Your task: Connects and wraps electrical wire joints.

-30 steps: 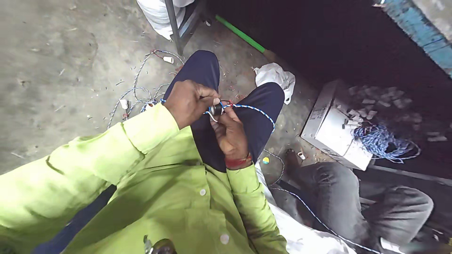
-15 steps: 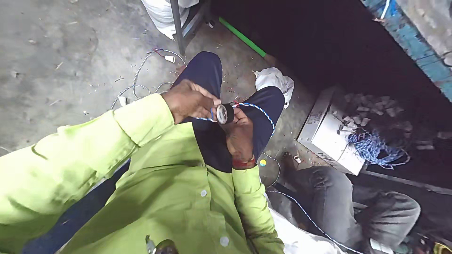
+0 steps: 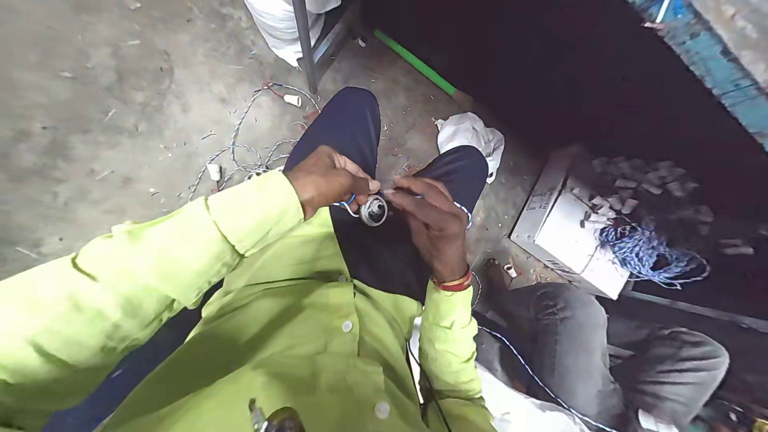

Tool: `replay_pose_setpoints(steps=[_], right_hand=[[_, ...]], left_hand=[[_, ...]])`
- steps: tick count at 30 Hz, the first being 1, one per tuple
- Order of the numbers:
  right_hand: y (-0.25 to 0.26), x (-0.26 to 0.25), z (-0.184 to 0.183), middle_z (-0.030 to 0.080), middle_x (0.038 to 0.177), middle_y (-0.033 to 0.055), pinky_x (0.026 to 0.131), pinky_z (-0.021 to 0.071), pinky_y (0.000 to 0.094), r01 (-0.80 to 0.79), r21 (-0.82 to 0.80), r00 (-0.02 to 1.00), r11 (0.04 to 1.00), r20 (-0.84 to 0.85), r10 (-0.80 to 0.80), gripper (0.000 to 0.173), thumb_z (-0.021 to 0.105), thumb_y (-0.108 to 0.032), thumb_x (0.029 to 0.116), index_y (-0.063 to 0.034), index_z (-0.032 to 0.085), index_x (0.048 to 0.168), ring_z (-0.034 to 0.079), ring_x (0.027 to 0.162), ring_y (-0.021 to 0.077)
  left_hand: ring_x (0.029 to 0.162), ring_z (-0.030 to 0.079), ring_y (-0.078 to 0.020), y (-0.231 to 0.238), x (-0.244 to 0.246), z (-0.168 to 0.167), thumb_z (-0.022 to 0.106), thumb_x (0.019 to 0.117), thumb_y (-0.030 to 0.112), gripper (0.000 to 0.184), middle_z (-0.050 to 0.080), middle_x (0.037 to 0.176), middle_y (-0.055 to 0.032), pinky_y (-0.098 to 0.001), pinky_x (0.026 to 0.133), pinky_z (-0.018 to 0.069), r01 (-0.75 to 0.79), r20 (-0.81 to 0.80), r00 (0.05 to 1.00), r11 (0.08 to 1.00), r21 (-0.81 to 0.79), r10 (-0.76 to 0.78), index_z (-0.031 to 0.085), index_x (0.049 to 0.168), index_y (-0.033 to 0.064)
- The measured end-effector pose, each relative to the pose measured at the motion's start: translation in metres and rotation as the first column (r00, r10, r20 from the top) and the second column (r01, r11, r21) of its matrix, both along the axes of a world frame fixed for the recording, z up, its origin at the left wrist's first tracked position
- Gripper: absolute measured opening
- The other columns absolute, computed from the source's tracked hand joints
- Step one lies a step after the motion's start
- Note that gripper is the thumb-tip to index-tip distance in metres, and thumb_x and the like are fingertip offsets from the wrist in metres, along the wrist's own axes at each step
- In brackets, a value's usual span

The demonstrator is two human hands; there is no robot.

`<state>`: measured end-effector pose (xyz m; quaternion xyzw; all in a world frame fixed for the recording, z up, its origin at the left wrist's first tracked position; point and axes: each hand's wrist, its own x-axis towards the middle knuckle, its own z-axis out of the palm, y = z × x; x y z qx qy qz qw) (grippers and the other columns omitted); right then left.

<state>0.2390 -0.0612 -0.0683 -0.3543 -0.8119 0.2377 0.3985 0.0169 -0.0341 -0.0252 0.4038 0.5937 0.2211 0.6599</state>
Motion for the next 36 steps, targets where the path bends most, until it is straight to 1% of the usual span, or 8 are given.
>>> replay_pose_setpoints(steps=[8, 12, 15, 19, 24, 27, 32, 36], right_hand=[[-0.009, -0.013, -0.015, 0.073, 0.115, 0.0171, 0.094, 0.0589, 0.036, 0.119, 0.011, 0.99, 0.993, -0.083, -0.118, 0.022, 0.062, 0.001, 0.0973, 0.0008, 0.075, 0.116, 0.071, 0.108, 0.0231], [-0.012, -0.012, -0.021, 0.071, 0.116, 0.0063, 0.081, 0.0582, 0.0226, 0.127, -0.418, 0.901, 0.9, -0.331, -0.281, 0.032, 0.057, -0.003, 0.1018, -0.0027, 0.064, 0.133, 0.068, 0.093, 0.007], [-0.003, -0.014, -0.022, 0.072, 0.086, 0.002, 0.064, 0.0588, 0.0233, 0.113, -0.617, 0.809, 0.779, -0.398, -0.433, 0.025, 0.073, -0.008, 0.0932, -0.006, 0.066, 0.117, 0.067, 0.071, 0.0059], [-0.005, -0.022, -0.022, 0.062, 0.071, 0.001, 0.046, 0.0489, 0.0233, 0.294, -0.552, 0.825, 0.78, -0.265, -0.499, 0.013, 0.072, -0.008, 0.0907, -0.0079, 0.064, 0.101, 0.056, 0.053, 0.0079], [-0.018, -0.021, -0.014, 0.071, 0.109, 0.0073, 0.083, 0.0606, 0.0327, -0.052, -0.538, 0.838, 0.842, -0.482, -0.256, 0.027, 0.054, -0.021, 0.107, -0.0028, 0.064, 0.124, 0.07, 0.093, 0.0148], [-0.023, -0.026, -0.019, 0.064, 0.092, 0.0008, 0.063, 0.053, 0.0196, 0.038, -0.508, 0.844, 0.861, -0.444, -0.299, 0.015, 0.066, -0.019, 0.1011, -0.0068, 0.069, 0.109, 0.059, 0.074, 0.005], [-0.018, -0.028, -0.015, 0.066, 0.114, 0.0037, 0.079, 0.0581, 0.0238, 0.077, -0.486, 0.82, 0.87, -0.466, -0.333, 0.014, 0.068, -0.015, 0.0988, -0.0062, 0.075, 0.107, 0.065, 0.098, 0.0097], [-0.014, -0.026, -0.014, 0.066, 0.104, 0.0026, 0.072, 0.0554, 0.0205, 0.034, -0.489, 0.815, 0.872, -0.491, -0.307, 0.012, 0.066, -0.014, 0.1, -0.0054, 0.075, 0.098, 0.063, 0.088, 0.0073]], left_hand=[[0.057, 0.062, -0.0077, 0.002, 0.004, -0.001, 0.064, 0.0996, 0.008, 0.015, 0.068, 0.068, -0.0036, -0.0221, 0.057, 0.0537, 0.009, 0.031, 0.999, 0.999, -0.045, -0.007, 0.075, 0.096, -0.0015], [0.064, 0.06, -0.0037, -0.003, 0.003, -0.001, 0.058, 0.1012, 0.005, 0.02, 0.069, 0.076, 0.0006, -0.0204, 0.062, 0.0492, 0.252, -0.018, 0.967, 0.944, 0.215, -0.254, 0.078, 0.106, 0.0037], [0.065, 0.061, -0.0017, -0.005, -0.001, -0.011, 0.073, 0.091, 0.008, 0.018, 0.073, 0.083, 0.0005, -0.0212, 0.061, 0.0524, 0.383, -0.162, 0.923, 0.796, 0.468, -0.349, 0.078, 0.108, 0.0074], [0.063, 0.063, -0.0013, -0.007, -0.001, -0.017, 0.079, 0.0895, 0.03, 0.013, 0.074, 0.075, 0.005, -0.0282, 0.06, 0.0538, 0.245, -0.262, 0.958, 0.798, 0.551, -0.113, 0.082, 0.092, 0.0174], [0.066, 0.062, -0.0012, -0.005, 0.001, -0.015, 0.071, 0.0946, 0.028, 0.015, 0.073, 0.079, 0.0035, -0.0277, 0.063, 0.0516, 0.228, -0.319, 0.947, 0.759, 0.61, -0.028, 0.079, 0.091, 0.0154], [0.066, 0.061, -0.0027, -0.006, 0.009, -0.019, 0.07, 0.093, 0.02, 0.012, 0.072, 0.08, 0.0009, -0.0274, 0.062, 0.0514, 0.263, -0.316, 0.947, 0.723, 0.639, -0.066, 0.079, 0.092, 0.0117], [0.073, 0.068, -0.0076, -0.012, 0.015, -0.018, 0.071, 0.0939, 0.023, 0.02, 0.075, 0.086, -0.0042, -0.0302, 0.069, 0.0553, 0.291, -0.348, 0.936, 0.682, 0.671, -0.056, 0.081, 0.106, 0.0104], [0.067, 0.064, -0.011, -0.014, 0.016, -0.027, 0.066, 0.0963, 0.026, 0.023, 0.071, 0.076, -0.0029, -0.0357, 0.063, 0.0514, 0.319, -0.374, 0.926, 0.621, 0.716, -0.045, 0.081, 0.095, 0.0094]])
